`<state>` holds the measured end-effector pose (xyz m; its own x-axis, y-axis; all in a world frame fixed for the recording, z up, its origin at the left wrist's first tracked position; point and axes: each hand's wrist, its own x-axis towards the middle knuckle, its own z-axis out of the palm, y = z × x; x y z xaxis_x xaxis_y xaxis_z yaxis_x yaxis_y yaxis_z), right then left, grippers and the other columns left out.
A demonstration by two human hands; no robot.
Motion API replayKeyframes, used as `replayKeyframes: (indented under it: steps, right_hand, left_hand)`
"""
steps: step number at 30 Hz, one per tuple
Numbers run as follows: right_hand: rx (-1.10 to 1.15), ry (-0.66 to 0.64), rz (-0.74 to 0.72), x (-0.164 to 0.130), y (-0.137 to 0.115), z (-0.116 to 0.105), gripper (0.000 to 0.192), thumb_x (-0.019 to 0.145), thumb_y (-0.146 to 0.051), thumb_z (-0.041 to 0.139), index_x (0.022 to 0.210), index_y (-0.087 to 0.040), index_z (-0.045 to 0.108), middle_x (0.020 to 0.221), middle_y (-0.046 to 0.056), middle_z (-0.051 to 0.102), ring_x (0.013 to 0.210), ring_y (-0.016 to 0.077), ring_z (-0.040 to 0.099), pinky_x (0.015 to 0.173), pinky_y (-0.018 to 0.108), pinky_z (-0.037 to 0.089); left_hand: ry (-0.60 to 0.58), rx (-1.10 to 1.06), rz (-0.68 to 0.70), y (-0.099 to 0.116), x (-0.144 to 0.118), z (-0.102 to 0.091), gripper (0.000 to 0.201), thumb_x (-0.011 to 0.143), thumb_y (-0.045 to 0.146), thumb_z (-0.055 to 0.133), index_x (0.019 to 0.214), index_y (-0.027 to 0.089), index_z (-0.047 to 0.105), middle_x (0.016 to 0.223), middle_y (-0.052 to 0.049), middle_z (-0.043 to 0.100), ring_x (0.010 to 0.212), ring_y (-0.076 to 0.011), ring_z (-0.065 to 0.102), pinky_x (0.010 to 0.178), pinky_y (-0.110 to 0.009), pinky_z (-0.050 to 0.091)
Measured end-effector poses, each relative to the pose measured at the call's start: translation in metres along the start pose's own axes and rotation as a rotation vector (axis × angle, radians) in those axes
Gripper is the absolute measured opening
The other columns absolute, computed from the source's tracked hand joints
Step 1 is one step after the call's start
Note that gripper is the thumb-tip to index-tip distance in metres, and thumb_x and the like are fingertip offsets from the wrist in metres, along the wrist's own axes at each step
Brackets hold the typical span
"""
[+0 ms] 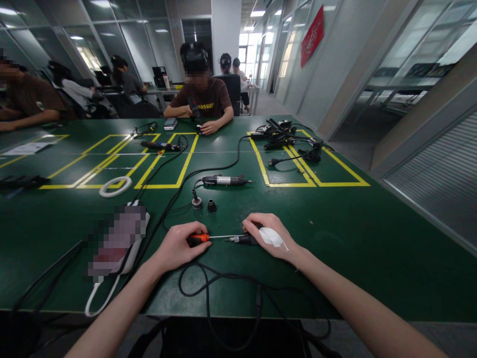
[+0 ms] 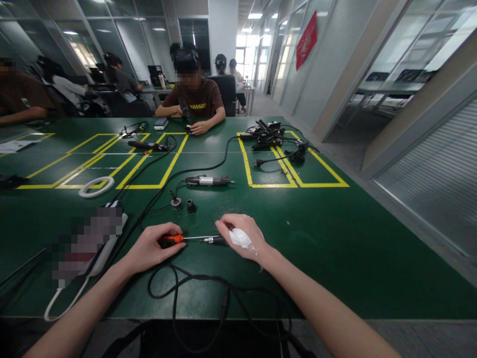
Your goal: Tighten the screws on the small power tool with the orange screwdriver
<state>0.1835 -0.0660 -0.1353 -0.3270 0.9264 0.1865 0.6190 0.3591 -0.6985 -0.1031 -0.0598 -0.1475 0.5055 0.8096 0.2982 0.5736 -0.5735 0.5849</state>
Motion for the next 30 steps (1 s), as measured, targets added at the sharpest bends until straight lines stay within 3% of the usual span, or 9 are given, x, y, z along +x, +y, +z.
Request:
replayKeyframes:
  steps: [6,17,30]
  right_hand:
    - [0.006,-0.015,0.008,-0.0002,-0.0017,-0.0020,0.040,0.103,-0.038,0.051,0.071,-0.020,0.065,0.074,0.004,0.072,0.066,0.0182,0.064,0.067,0.030,0.045]
    - [0.006,-0.014,0.002,-0.0002,-0.0017,-0.0015,0.041,0.103,-0.040,0.049,0.070,-0.020,0.064,0.074,0.004,0.072,0.067,0.0179,0.063,0.069,0.029,0.045]
    - [0.042,-0.009,0.025,0.0000,-0.0019,-0.0018,0.042,0.102,-0.039,0.045,0.072,-0.021,0.067,0.077,0.006,0.075,0.072,0.0203,0.068,0.071,0.031,0.046]
  left_hand:
    - [-0.014,-0.006,0.034,0.0018,0.0012,-0.0025,0.014,0.091,0.032,0.069,0.090,0.018,0.073,0.083,-0.001,0.075,0.072,-0.0122,0.069,0.069,-0.021,0.051]
    - [-0.025,0.043,0.062,-0.0002,0.0007,-0.0018,0.019,0.095,0.032,0.066,0.093,0.018,0.078,0.079,-0.002,0.074,0.069,-0.0108,0.067,0.065,-0.019,0.048]
    - [-0.021,-0.003,0.016,0.0027,0.0019,-0.0019,0.019,0.089,0.034,0.070,0.099,0.018,0.074,0.085,-0.003,0.076,0.074,-0.0136,0.069,0.070,-0.022,0.052]
